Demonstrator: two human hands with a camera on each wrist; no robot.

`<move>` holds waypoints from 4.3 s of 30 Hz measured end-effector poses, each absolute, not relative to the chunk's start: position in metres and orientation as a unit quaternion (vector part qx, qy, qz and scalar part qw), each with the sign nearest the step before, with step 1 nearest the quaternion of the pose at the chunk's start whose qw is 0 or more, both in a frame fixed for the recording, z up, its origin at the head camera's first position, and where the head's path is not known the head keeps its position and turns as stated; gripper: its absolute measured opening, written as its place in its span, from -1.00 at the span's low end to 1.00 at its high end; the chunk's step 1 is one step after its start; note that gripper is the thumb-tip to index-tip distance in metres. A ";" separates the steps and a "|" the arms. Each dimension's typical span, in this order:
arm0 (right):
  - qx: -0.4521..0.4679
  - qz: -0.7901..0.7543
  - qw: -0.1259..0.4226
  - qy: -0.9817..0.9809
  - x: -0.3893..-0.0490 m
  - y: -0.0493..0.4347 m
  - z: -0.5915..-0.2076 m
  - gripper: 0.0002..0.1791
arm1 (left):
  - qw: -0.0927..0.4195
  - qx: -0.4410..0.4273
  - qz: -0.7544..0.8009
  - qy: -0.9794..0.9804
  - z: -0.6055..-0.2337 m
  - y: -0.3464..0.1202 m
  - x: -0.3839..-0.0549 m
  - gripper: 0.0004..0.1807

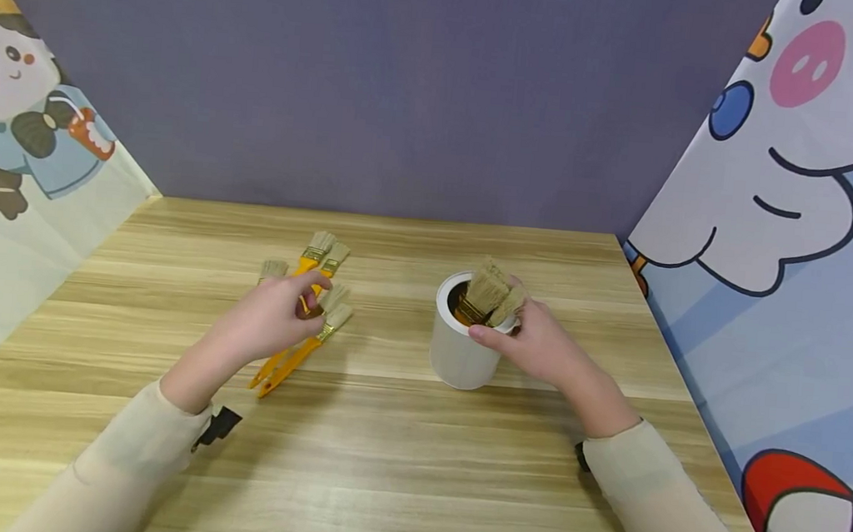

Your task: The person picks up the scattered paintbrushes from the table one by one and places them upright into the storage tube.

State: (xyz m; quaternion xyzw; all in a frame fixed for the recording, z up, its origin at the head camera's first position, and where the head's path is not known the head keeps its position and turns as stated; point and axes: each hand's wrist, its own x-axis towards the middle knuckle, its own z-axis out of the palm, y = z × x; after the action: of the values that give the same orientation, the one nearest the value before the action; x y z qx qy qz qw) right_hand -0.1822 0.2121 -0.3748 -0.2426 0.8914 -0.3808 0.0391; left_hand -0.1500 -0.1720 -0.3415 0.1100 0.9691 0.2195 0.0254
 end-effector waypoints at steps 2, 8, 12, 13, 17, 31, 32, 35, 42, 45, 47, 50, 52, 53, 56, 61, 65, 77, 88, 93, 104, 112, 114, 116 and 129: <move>-0.242 -0.380 0.038 0.892 -0.183 0.212 -0.376 -0.32 | 0.011 0.113 0.230 0.966 -0.338 -0.169 -0.147 -0.51; -0.240 -0.379 0.032 0.893 -0.184 0.213 -0.379 -0.28 | -0.014 0.122 0.271 0.955 -0.326 -0.160 -0.140 -0.48; -0.241 -0.383 0.033 0.891 -0.184 0.214 -0.381 -0.27 | -0.018 0.130 0.295 0.946 -0.314 -0.147 -0.137 -0.47; -0.241 -0.383 0.033 0.891 -0.184 0.214 -0.381 -0.27 | -0.018 0.133 0.298 0.945 -0.311 -0.144 -0.136 -0.46; -0.242 -0.378 0.033 0.893 -0.184 0.215 -0.381 -0.28 | -0.033 0.144 0.316 0.937 -0.301 -0.132 -0.132 -0.45; -0.247 -0.383 0.035 0.889 -0.184 0.215 -0.380 -0.29 | -0.076 0.219 0.414 0.880 -0.273 -0.090 -0.135 -0.34; -0.247 -0.384 0.036 0.889 -0.184 0.215 -0.380 -0.29 | -0.076 0.223 0.419 0.877 -0.273 -0.087 -0.136 -0.33; -0.248 -0.384 0.035 0.889 -0.184 0.215 -0.380 -0.29 | -0.081 0.232 0.434 0.866 -0.275 -0.082 -0.138 -0.30; -0.247 -0.388 0.031 0.888 -0.184 0.215 -0.380 -0.30 | -0.121 0.251 0.473 0.836 -0.282 -0.076 -0.146 -0.27; -0.251 -0.392 0.030 0.885 -0.184 0.214 -0.380 -0.31 | -0.152 0.270 0.493 0.813 -0.284 -0.073 -0.152 -0.29; -0.254 -0.395 0.030 0.882 -0.185 0.214 -0.380 -0.32 | -0.173 0.284 0.502 0.798 -0.285 -0.070 -0.156 -0.30; -0.255 -0.397 0.033 0.881 -0.185 0.214 -0.380 -0.33 | -0.197 0.299 0.512 0.781 -0.286 -0.066 -0.160 -0.31; -0.253 -0.393 0.031 0.883 -0.185 0.213 -0.379 -0.32 | -0.206 0.308 0.516 0.773 -0.286 -0.064 -0.162 -0.31; -0.253 -0.392 0.030 0.884 -0.185 0.213 -0.379 -0.32 | -0.211 0.311 0.517 0.769 -0.285 -0.063 -0.163 -0.31; -0.250 -0.388 0.028 0.887 -0.184 0.213 -0.378 -0.31 | -0.223 0.318 0.519 0.761 -0.283 -0.062 -0.165 -0.32; -0.249 -0.391 0.028 0.886 -0.184 0.213 -0.378 -0.31 | -0.231 0.326 0.521 0.754 -0.281 -0.059 -0.167 -0.33; -0.256 -0.393 0.024 0.883 -0.184 0.213 -0.379 -0.33 | -0.241 0.333 0.518 0.751 -0.278 -0.056 -0.169 -0.33; -0.257 -0.386 0.026 0.886 -0.184 0.215 -0.377 -0.35 | -0.208 0.354 0.516 0.752 -0.270 -0.039 -0.176 -0.27; -0.268 -0.392 0.037 0.879 -0.186 0.214 -0.377 -0.37 | -0.123 0.297 0.512 0.797 -0.283 -0.039 -0.186 -0.42; -0.266 -0.396 0.042 0.878 -0.187 0.214 -0.377 -0.33 | -0.071 0.273 0.480 0.831 -0.287 -0.036 -0.192 -0.50; -0.261 -0.413 0.042 0.872 -0.187 0.215 -0.378 -0.30 | -0.023 0.272 0.440 0.855 -0.298 -0.032 -0.199 -0.56; -0.265 -0.404 0.034 0.875 -0.189 0.215 -0.378 -0.31 | -0.021 0.271 0.431 0.861 -0.294 -0.044 -0.199 -0.56; -0.262 -0.400 0.028 0.878 -0.189 0.215 -0.378 -0.32 | -0.022 0.270 0.426 0.863 -0.291 -0.050 -0.200 -0.56; -0.258 -0.396 0.025 0.881 -0.189 0.214 -0.378 -0.33 | -0.025 0.269 0.419 0.867 -0.288 -0.057 -0.202 -0.56; -0.251 -0.383 0.027 0.889 -0.191 0.213 -0.377 -0.26 | -0.003 0.207 0.353 0.913 -0.284 -0.131 -0.205 -0.58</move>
State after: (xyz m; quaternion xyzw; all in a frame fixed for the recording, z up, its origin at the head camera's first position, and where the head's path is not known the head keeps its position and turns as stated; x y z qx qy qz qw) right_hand -0.1914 0.2129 -0.3766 -0.2510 0.8886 -0.3829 0.0269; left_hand -0.2052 -0.1311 -0.2843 0.2070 0.9126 0.3525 -0.0026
